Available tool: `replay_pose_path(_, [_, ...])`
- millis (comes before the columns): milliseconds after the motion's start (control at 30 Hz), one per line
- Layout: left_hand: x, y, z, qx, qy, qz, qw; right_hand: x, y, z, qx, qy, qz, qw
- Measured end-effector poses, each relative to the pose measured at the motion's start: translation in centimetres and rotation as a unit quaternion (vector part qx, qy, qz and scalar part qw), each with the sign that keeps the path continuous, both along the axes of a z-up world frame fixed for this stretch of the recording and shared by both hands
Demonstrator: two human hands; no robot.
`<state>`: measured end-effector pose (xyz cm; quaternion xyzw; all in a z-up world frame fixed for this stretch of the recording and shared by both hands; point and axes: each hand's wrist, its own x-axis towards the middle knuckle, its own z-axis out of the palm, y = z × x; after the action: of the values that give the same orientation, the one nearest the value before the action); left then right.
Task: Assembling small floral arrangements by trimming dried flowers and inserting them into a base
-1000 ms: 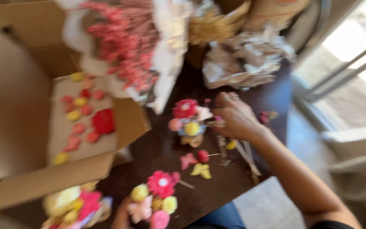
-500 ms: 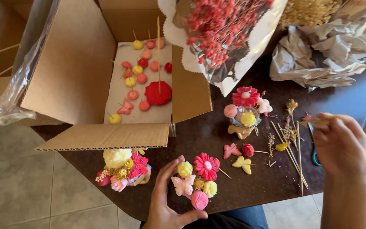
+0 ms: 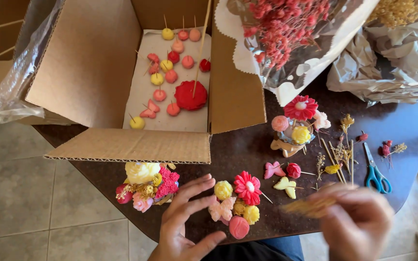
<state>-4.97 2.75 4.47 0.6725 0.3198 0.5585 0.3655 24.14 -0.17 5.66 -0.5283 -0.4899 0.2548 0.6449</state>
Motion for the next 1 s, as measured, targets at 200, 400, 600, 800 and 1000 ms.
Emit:
replay_pose_path(200, [-0.2,-0.6,-1.7,0.085,0.088,0.030,0.992,-6.1,1.0,1.7,0.096,-0.087,0.117,0.985])
replay_pose_path(400, [0.4,0.0,-1.7,0.132,0.142,0.098,0.976,-7.2,0.5,0.2,0.069,-0.117,0.058,0.989])
replay_pose_path(600, [1.1,0.0,-2.1,0.137,0.121,0.144,0.972,-7.8,0.9,0.4,0.151,-0.175,0.070,0.970])
replay_pose_path(800, [1.6,0.0,-2.1,0.140,0.104,0.150,0.973,-9.2,1.8,3.4,0.170,-0.344,0.088,0.919])
replay_pose_path(1000, [1.4,0.3,-2.3,0.128,0.049,0.083,0.987,-8.8,2.3,4.1,0.197,-0.446,0.157,0.859])
